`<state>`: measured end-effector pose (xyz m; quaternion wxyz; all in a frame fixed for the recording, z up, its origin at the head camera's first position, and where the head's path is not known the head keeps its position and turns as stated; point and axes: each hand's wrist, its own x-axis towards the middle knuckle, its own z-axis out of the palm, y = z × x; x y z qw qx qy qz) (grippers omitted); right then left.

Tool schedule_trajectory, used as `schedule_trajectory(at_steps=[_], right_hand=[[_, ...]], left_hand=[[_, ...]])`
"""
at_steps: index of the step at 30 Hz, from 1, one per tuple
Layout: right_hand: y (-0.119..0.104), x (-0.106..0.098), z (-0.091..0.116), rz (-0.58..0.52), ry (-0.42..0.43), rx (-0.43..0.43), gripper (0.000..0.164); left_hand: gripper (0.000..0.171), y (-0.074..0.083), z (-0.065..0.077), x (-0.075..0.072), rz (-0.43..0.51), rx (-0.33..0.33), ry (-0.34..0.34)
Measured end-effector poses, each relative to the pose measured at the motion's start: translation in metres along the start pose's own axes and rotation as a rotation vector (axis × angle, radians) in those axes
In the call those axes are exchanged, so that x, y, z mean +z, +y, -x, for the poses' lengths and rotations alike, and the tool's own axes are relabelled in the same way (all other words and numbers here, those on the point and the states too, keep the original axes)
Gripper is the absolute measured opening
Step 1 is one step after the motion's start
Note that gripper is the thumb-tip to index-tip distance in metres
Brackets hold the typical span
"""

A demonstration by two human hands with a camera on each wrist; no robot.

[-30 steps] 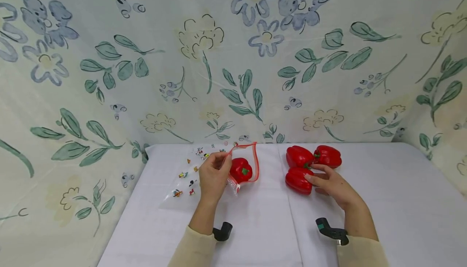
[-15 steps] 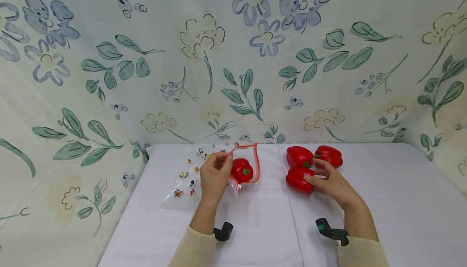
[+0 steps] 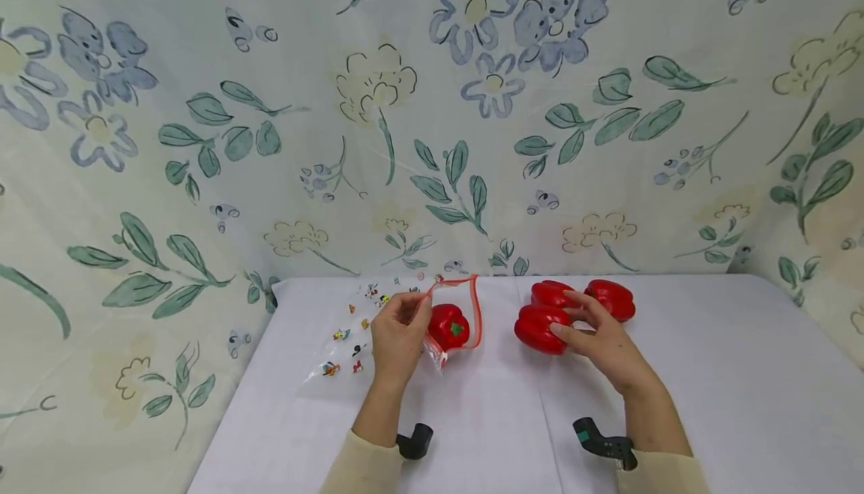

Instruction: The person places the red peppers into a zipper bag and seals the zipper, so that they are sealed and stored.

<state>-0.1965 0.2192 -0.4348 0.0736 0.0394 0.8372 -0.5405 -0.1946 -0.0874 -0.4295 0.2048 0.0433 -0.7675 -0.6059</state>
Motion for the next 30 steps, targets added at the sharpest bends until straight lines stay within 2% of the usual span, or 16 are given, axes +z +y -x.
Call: schedule_trajectory(at_steps=[7,11,21,30], right_hand=[[0.000,0.013,0.001,-0.066,-0.052,0.011,0.090],[-0.003,0.018,0.001,-0.069,-0.031,-0.004,0.091],[-0.015,0.022,0.000,-0.102,0.080,-0.090,0.089],[-0.027,0.038,0.002,-0.054,0.033,-0.106,0.087]], left_hand=[[0.014,-0.005,0.004,0.000,-0.006,0.007,-0.001],[0.013,-0.006,0.006,0.000,-0.010,0.008,0.003],[0.012,-0.003,0.003,0.001,-0.009,0.030,0.008],[0.012,0.000,0.001,0.002,-0.012,0.030,0.014]])
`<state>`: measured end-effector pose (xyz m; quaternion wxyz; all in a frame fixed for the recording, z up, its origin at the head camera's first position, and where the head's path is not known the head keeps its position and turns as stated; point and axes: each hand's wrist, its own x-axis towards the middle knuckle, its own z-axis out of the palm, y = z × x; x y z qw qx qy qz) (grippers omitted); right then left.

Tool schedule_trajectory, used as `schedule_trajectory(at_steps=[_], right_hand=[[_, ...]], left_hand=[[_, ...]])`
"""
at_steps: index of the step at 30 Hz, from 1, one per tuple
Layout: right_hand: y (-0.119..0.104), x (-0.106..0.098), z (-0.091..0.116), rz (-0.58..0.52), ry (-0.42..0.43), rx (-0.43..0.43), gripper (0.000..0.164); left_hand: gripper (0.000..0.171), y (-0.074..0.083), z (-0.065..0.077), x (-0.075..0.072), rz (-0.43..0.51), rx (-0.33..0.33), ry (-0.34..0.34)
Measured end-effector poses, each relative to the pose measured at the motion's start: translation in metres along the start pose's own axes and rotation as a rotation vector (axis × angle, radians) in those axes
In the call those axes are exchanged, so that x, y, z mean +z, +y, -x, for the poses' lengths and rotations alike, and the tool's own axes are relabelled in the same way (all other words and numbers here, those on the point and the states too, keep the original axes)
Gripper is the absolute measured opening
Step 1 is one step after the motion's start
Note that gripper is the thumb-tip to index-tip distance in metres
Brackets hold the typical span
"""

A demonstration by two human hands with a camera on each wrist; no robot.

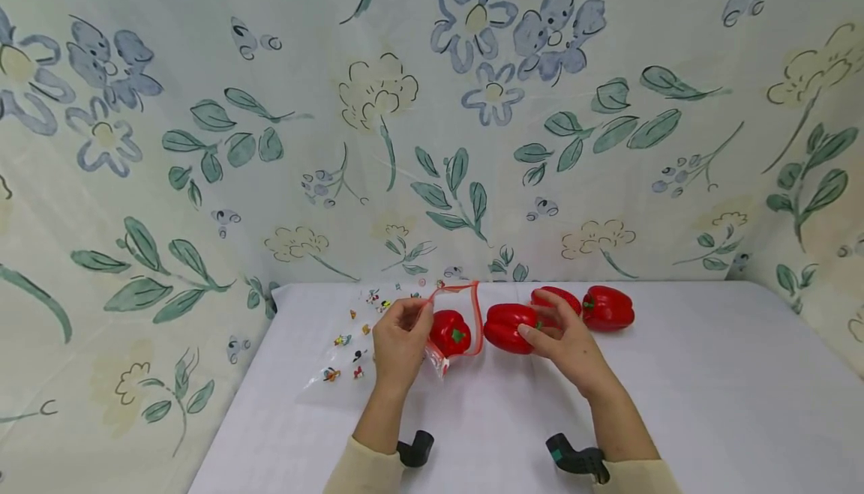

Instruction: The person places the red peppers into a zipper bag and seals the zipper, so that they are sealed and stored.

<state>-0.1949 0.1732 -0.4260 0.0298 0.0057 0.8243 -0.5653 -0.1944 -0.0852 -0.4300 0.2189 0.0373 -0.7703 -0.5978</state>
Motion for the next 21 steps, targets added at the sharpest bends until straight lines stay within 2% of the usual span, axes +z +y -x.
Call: schedule_trajectory(at_steps=[8,13,21], right_hand=[[-0.006,0.031,0.000,0.045,-0.039,0.029,0.087],[-0.009,0.050,-0.001,0.045,-0.044,0.016,0.083],[-0.012,0.063,-0.001,0.013,-0.011,0.011,0.080]], left_hand=[[0.011,0.000,0.001,-0.001,0.015,-0.011,-0.001],[0.012,0.002,0.000,0.000,0.021,-0.023,-0.008],[0.011,0.004,0.001,0.000,0.026,-0.030,-0.004]])
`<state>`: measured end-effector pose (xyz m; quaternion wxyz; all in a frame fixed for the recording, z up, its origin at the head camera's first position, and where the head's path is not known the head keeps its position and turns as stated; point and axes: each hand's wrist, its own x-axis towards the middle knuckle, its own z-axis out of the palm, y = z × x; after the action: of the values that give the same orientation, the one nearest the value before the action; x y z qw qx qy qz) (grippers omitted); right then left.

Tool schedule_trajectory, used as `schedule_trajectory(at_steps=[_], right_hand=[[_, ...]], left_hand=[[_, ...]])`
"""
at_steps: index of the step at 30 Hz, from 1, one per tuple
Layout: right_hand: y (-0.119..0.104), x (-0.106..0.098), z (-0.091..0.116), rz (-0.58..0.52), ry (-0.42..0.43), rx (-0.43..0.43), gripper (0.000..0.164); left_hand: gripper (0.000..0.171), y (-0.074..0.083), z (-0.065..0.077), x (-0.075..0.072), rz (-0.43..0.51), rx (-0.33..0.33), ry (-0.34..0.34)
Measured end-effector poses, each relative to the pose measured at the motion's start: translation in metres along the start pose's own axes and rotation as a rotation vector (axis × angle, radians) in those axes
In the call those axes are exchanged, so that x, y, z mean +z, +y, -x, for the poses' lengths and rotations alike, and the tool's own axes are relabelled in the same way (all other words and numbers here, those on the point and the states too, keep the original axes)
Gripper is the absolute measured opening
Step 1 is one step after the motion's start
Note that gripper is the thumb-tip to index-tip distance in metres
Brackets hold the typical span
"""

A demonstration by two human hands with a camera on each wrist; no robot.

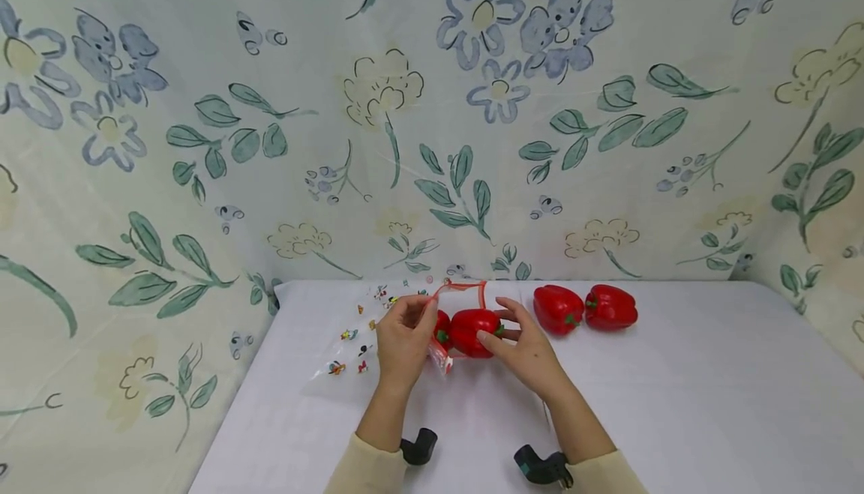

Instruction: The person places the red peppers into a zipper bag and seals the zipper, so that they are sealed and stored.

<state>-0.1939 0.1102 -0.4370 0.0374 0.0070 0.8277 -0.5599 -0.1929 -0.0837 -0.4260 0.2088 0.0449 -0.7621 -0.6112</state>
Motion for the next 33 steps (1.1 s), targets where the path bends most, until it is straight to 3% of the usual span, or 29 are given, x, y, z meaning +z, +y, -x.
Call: schedule_trajectory(at_steps=[11,21,30,33], right_hand=[[-0.006,0.015,-0.007,0.022,0.080,0.018,0.080],[-0.019,0.033,-0.011,-0.007,0.220,0.039,0.090],[-0.026,0.054,-0.017,-0.029,0.276,0.070,0.081],[-0.025,0.058,-0.016,-0.013,0.249,0.071,0.078]], left_hand=[[0.010,0.003,0.000,-0.001,0.031,0.022,-0.003],[0.012,0.001,0.000,0.000,0.037,0.014,-0.014],[0.013,0.001,0.003,0.001,0.041,0.035,-0.022],[0.012,0.000,0.002,0.002,0.050,0.055,-0.020]])
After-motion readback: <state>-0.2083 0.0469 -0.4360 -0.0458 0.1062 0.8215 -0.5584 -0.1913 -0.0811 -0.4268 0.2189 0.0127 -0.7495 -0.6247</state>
